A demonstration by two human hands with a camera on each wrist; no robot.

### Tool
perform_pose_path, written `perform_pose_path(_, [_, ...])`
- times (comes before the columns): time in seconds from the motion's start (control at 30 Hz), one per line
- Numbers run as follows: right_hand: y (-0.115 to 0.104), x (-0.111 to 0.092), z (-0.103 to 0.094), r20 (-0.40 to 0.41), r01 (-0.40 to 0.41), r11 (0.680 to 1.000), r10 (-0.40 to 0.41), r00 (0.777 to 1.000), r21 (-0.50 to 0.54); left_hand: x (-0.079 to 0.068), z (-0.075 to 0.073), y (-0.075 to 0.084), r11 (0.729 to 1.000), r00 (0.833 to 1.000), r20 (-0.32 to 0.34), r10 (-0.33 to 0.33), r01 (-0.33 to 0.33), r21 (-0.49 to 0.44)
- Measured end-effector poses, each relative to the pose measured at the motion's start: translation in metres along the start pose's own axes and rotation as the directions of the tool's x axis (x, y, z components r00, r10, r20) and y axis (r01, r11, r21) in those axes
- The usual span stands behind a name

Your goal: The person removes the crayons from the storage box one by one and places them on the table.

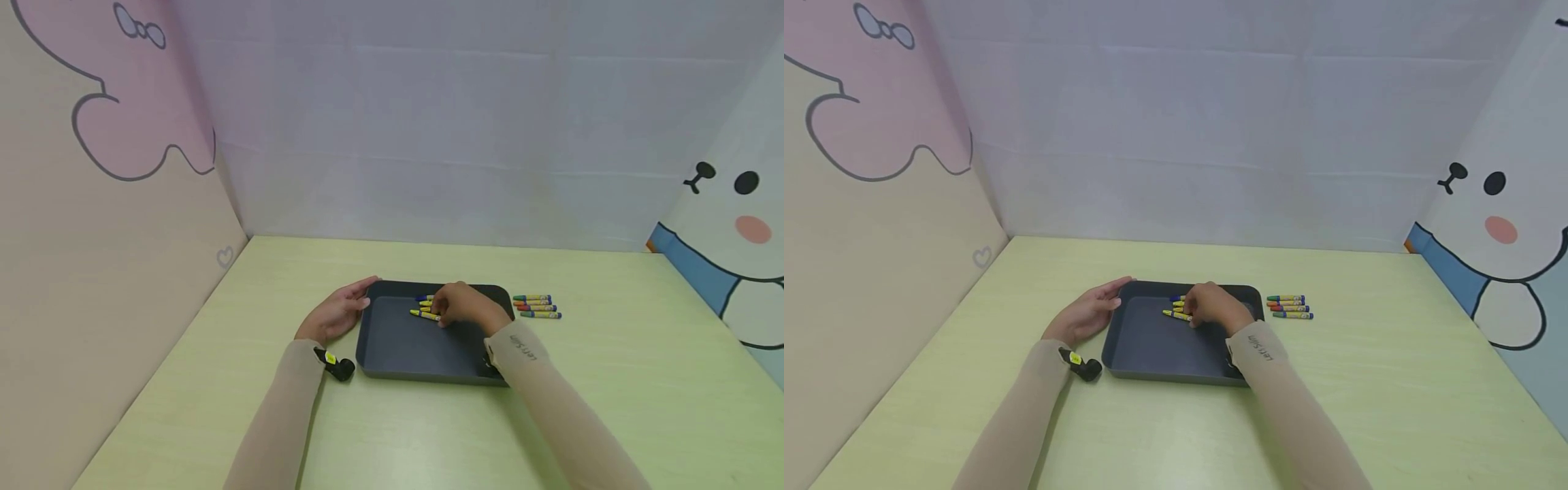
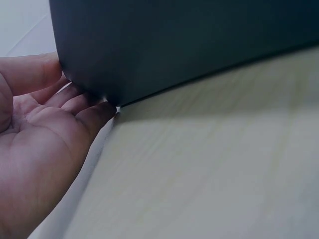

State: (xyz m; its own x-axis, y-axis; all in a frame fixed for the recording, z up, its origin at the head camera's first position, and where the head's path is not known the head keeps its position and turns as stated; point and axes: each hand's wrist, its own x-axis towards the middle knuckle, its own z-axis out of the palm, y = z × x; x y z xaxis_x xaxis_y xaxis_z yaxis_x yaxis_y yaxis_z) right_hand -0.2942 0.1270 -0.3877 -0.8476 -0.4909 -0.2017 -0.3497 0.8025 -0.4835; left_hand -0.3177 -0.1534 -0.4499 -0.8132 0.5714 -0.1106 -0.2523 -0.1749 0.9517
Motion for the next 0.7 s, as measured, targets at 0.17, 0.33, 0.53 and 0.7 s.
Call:
perform_pose_path(0.17, [-0.0045,0.0003,-0.0002,0.010,-0.008,1.000,0.008,1.000,-0.016,0.0008,-0.0002,0.0001,1.000,1.000,0.006,-0.002,0.002,-0.001])
perform_pose_path(0.33, [-0.0055,0.0001,-0.0003,0.019,-0.028,1.000,0.029,0.999,-0.005,0.0009,-0.0007,0.0007,1.000,1.000,0.006,-0.004,0.004,-0.002])
perform_pose_path(0.53, [-0.0053,0.0004,-0.0004,0.024,-0.046,0.999,0.046,0.999,0.005,0.0008,-0.0002,0.0015,1.000,1.000,-0.001,-0.007,0.007,-0.001])
perform_pose_path(0.7, [-0.0022,0.0002,0.0001,0.018,-0.036,0.999,0.036,0.999,0.030,0.0005,-0.0003,0.0017,1.000,1.000,0.008,-0.005,0.005,0.002])
